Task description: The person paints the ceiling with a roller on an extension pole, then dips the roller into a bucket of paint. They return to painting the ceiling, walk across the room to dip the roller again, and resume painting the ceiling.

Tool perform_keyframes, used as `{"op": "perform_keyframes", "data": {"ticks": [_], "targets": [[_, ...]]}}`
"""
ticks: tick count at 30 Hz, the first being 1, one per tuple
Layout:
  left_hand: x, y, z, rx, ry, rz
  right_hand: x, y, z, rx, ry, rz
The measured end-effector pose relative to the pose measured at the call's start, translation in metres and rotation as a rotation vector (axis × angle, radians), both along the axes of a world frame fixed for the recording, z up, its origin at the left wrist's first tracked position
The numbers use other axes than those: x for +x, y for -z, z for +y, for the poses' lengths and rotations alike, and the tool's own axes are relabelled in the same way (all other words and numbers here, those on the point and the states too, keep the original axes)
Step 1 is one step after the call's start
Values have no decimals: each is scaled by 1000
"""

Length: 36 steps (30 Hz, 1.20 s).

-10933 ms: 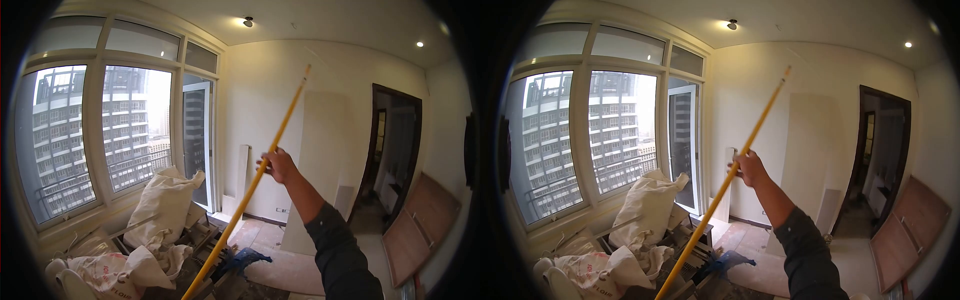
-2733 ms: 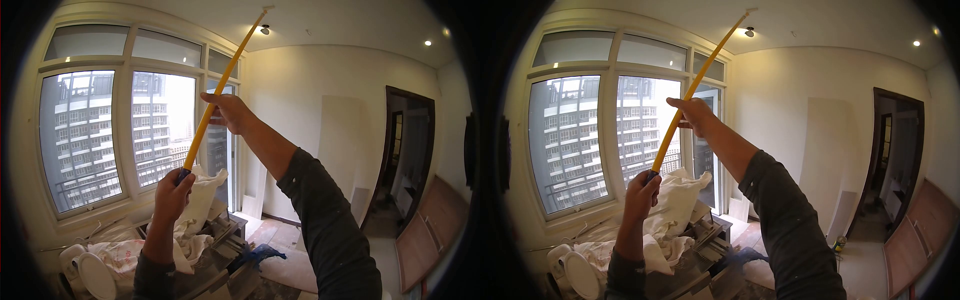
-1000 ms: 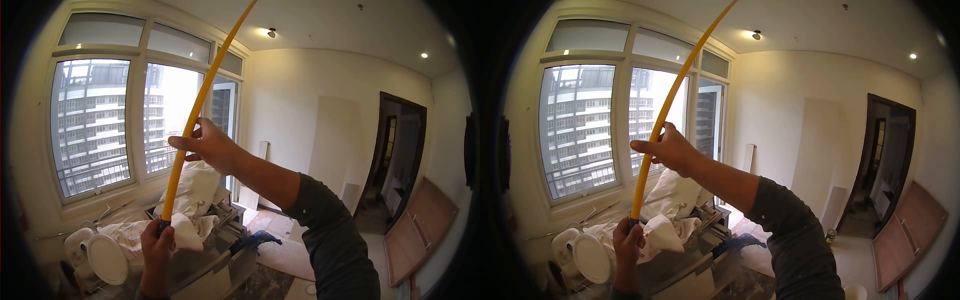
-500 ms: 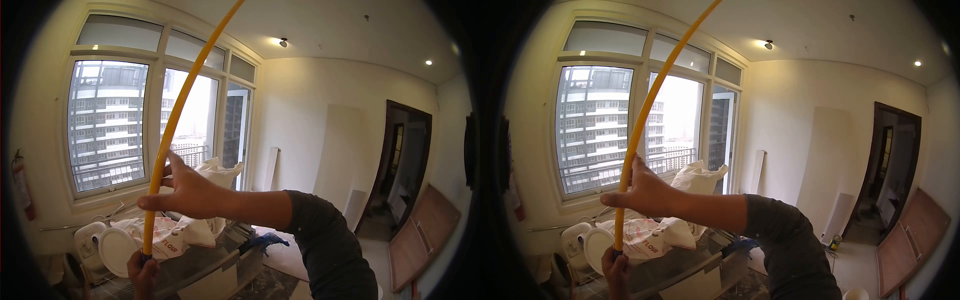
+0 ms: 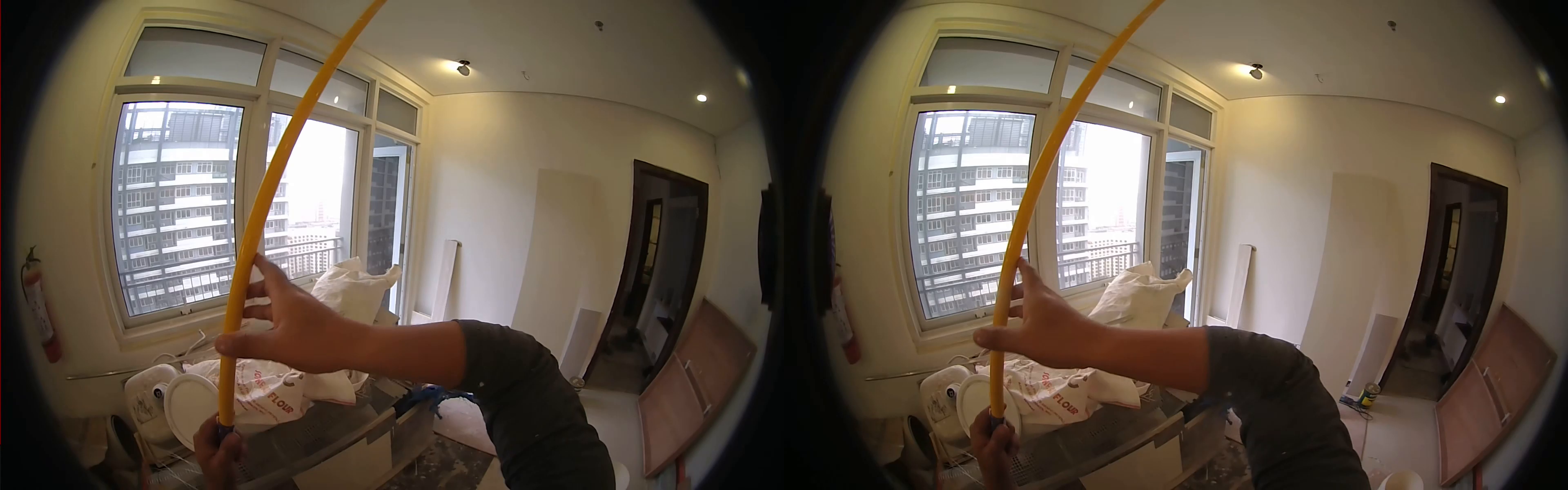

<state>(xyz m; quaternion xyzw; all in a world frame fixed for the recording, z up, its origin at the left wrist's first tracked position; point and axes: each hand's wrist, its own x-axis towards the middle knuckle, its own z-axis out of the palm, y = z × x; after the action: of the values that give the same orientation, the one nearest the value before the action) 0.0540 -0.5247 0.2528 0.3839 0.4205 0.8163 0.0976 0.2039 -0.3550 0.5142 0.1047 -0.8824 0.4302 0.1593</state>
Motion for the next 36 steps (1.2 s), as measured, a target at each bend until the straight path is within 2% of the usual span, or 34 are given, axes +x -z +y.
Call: {"op": "perform_keyframes", "data": {"ticks": [6,15,19,36], "targets": [[9,-36,30,17,68,45,10,-19,32,-32,121,128],[39,-100,106,-42,116,138,21,-50,104,-219,247,231],[45,-121,152,-69,166,176,22,-62,150,-278,276,353],[80,-202,386,-131,202,213,46,-122,374,-355,458,420]]}}
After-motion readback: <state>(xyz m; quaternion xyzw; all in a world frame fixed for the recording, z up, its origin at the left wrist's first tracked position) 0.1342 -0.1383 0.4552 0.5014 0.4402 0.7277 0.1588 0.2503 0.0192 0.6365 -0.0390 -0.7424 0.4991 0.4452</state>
